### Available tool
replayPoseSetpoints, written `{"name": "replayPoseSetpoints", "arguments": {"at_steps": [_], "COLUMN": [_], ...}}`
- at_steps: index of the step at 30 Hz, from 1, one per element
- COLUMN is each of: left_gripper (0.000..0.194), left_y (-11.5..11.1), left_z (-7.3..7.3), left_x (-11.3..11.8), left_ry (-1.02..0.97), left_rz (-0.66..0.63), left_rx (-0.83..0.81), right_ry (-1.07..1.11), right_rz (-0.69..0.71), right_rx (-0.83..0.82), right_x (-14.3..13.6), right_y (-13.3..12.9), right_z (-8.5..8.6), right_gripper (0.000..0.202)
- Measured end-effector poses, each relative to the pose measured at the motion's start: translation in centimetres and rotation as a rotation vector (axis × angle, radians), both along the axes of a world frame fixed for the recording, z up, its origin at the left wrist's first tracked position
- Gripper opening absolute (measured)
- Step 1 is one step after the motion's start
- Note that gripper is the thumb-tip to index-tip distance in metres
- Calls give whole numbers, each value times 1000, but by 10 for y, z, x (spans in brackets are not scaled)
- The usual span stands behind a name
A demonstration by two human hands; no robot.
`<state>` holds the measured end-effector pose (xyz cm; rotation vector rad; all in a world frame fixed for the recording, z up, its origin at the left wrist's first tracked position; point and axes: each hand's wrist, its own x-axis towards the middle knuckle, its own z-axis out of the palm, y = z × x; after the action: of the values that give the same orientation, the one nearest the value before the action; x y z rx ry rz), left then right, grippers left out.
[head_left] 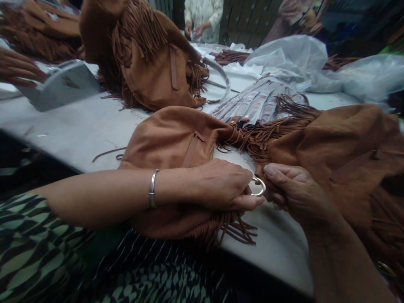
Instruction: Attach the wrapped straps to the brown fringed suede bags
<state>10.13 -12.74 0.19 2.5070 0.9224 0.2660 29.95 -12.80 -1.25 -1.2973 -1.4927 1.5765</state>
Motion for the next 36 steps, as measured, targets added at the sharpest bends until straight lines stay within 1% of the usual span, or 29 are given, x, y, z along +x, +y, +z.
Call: {"name": "replayPoseSetpoints", "arguments": {"at_steps": [2, 7, 14, 19, 22, 26, 29, 33, 36], "left_gripper": [38, 38, 37, 35, 33, 36, 41, 43, 47], "left_y": [0, 1, 3, 3, 4, 6, 7, 6, 6], "left_z": [1, 1, -2, -3, -3, -2, -3, -3, -4], "left_x": [0, -1, -2, -3, -4, -5, -5, -4, -3], "left_ry": [29, 13, -35, -62, -101, -108, -91, -60, -37], "left_rz": [-30, -100, -218, -229, -248, -286, -286, -262, -259], "left_rx": [-9, -71, -104, -119, -132, -180, -183, -157, -134], "right_ry": [6, -9, 27, 75, 76, 97, 100, 15, -87], "right_rz": [10, -3, 70, 127, 134, 167, 171, 146, 67], "right_rx": [-28, -88, -148, -183, -203, -199, -172, -95, -25], "right_x": [2, 1, 5, 4, 3, 6, 9, 12, 13], "right_y": [0, -2, -2, -1, -2, -5, -7, -13, -21], "right_z": [0, 3, 3, 2, 0, -3, -3, 1, 6], "right_gripper": [41, 39, 45, 47, 48, 49, 49, 46, 43]}}
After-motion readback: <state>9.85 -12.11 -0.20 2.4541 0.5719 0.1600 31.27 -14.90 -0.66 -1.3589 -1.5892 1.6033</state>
